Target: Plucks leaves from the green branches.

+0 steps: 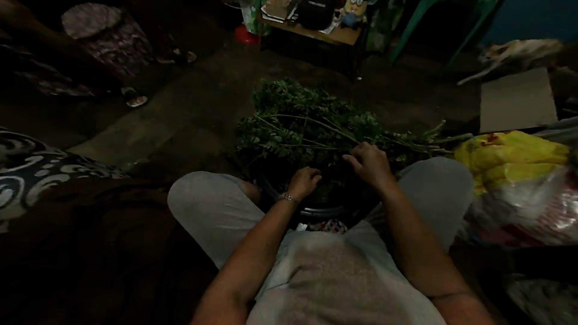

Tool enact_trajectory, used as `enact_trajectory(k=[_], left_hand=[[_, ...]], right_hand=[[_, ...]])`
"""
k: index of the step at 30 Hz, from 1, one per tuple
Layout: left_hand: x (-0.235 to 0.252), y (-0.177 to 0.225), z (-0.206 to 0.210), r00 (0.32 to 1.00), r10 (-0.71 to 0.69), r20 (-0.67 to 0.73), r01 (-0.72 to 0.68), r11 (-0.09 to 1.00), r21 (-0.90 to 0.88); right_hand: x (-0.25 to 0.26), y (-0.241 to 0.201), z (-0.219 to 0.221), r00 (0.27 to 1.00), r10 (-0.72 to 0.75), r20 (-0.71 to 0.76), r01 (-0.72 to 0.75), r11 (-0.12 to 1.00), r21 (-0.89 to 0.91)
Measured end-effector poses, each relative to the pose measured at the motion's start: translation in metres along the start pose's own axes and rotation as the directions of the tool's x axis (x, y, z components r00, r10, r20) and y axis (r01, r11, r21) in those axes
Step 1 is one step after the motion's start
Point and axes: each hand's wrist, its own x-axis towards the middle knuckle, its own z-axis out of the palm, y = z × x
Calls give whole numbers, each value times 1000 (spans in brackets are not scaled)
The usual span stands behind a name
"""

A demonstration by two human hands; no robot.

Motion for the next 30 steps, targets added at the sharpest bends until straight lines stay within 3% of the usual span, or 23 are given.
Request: enact_trajectory(k=[4, 7, 11, 17, 24, 28, 30], left_hand=[[25, -12, -2, 997, -64, -46, 64, 998, -4], [40, -25, -8, 974, -152, -167, 143, 988, -62], [63, -31, -19, 916, -187, -355, 133, 976, -171], [107, -27, -25, 876, -177, -449, 93, 974, -204], [121, -8, -28, 907, -99, -409, -14, 964, -264], [88, 21, -37, 879, 63, -473, -214, 938, -273], [61, 42, -45, 904, 105, -414, -253, 913, -321]], right_hand=[[1, 2, 3, 1000, 19, -12, -18, 996, 83], [2, 2, 5, 999, 39, 2, -39, 997, 69], [4, -1, 10, 991, 43, 130, -49, 998, 49], [6, -4, 16, 950, 48, 309, -52, 999, 4], [5, -2, 8, 960, 74, 270, -85, 996, 31], [4, -2, 0, 978, 91, 185, -118, 983, 139], [2, -1, -3, 993, 79, 83, -97, 964, 246]])
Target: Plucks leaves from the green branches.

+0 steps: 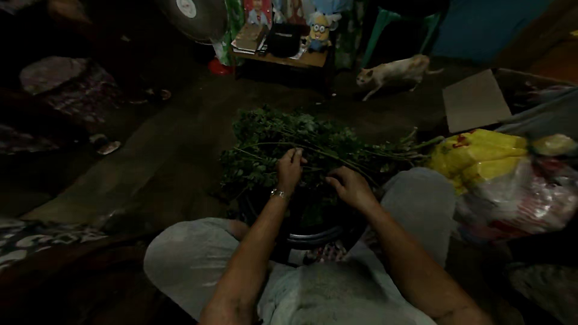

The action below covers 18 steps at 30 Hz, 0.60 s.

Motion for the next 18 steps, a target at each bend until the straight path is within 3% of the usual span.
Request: enact_trajectory(k=[4, 8, 15, 18], left_hand=[[-42, 36, -16, 987, -10, 160, 34, 988, -151], [-72, 33, -26, 964, -26, 264, 111, 943, -312], [-81, 12, -30, 937, -139, 321, 332, 643, -690], [-80, 4, -30, 922, -83, 377, 361, 536, -763]], right_hand=[[0, 3, 5, 982, -82, -170, 119, 969, 219], [-5, -5, 9, 978, -82, -192, 149, 918, 368], [-3, -6, 4, 983, -29, -181, 112, 878, 466], [0, -8, 5, 993, -56, -101, 97, 877, 470]])
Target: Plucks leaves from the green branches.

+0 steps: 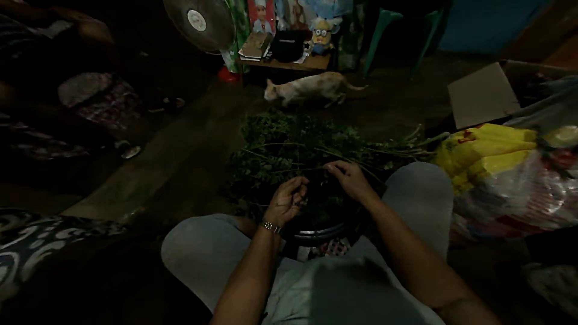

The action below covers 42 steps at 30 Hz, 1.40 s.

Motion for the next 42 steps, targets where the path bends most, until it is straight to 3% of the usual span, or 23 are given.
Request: enact_trajectory(k=[5, 8, 13, 17, 21, 24, 29, 32, 38, 42], left_hand=[[6, -10, -5, 996, 38, 77, -33, 998, -58], [8, -9, -8, 998, 54, 38, -53, 998, -16], [7, 2, -13, 983, 169, -69, -158, 978, 135], [8, 0, -12, 973, 193, -123, -188, 981, 51], [10, -6, -8, 971, 208, -115, -204, 978, 45], [9, 0, -6, 951, 257, -173, -253, 967, 45], [7, 16, -8, 833, 272, -481, -259, 961, 96], [9, 17, -18, 811, 245, -531, -193, 969, 152], [15, 19, -32, 751, 203, -629, -253, 967, 11], [16, 24, -35, 728, 139, -672, -214, 976, -30]], right_hand=[[0, 11, 16, 950, 83, 301, -61, 995, -81], [-8, 13, 32, 887, 71, 455, -34, 995, -89], [-11, 12, 39, 880, 83, 468, 1, 984, -177], [-18, 14, 56, 892, 110, 438, -48, 988, -150], [-22, 20, 72, 931, 46, 362, -15, 996, -88], [-20, 16, 66, 956, 55, 289, 12, 975, -222], [-21, 3, 53, 971, 94, 221, 42, 839, -542], [-23, 3, 55, 970, 105, 218, 46, 804, -593], [-25, 0, 56, 962, 147, 232, 50, 737, -674], [-26, 3, 56, 962, 146, 229, 81, 652, -754]])
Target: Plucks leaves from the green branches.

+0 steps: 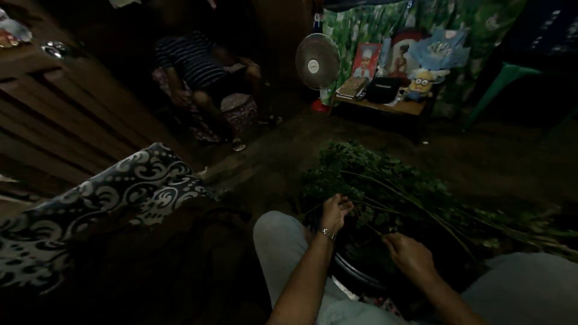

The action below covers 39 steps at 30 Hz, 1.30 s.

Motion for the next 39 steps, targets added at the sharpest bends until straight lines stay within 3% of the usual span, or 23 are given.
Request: enact_trajectory(k=[4, 8, 12, 15, 20, 24, 27, 32, 39], left_hand=[[-2, -2, 4, 999, 38, -31, -39, 999, -23], [-5, -3, 4, 999, 34, 29, -31, 994, -106], [-15, -4, 3, 990, 55, 133, -58, 998, 23], [-16, -9, 7, 980, 37, 198, -57, 994, 95], [-23, -20, 10, 966, -16, 259, -12, 994, 107], [-26, -20, 10, 949, -41, 313, -13, 986, 169], [-23, -18, 6, 951, -32, 309, 5, 996, 90], [-22, -18, 8, 955, -13, 296, 28, 999, -47], [-14, -10, 3, 981, 42, 189, -14, 989, -146]], right_hand=[[6, 3, 2, 993, 8, 117, -2, 998, -56], [10, 3, 10, 968, -60, 244, 67, 998, -20], [8, 1, 16, 933, -102, 344, 109, 994, 0], [10, 7, 12, 947, -103, 304, 77, 992, 95], [14, 11, 19, 980, -181, 87, 126, 891, 436], [12, 7, 10, 986, -91, -141, 153, 836, 527], [16, 17, 10, 993, -110, -43, 117, 854, 506], [15, 4, 29, 971, -220, 99, 80, 680, 729], [16, 0, 22, 985, -80, 153, -41, 750, 660]])
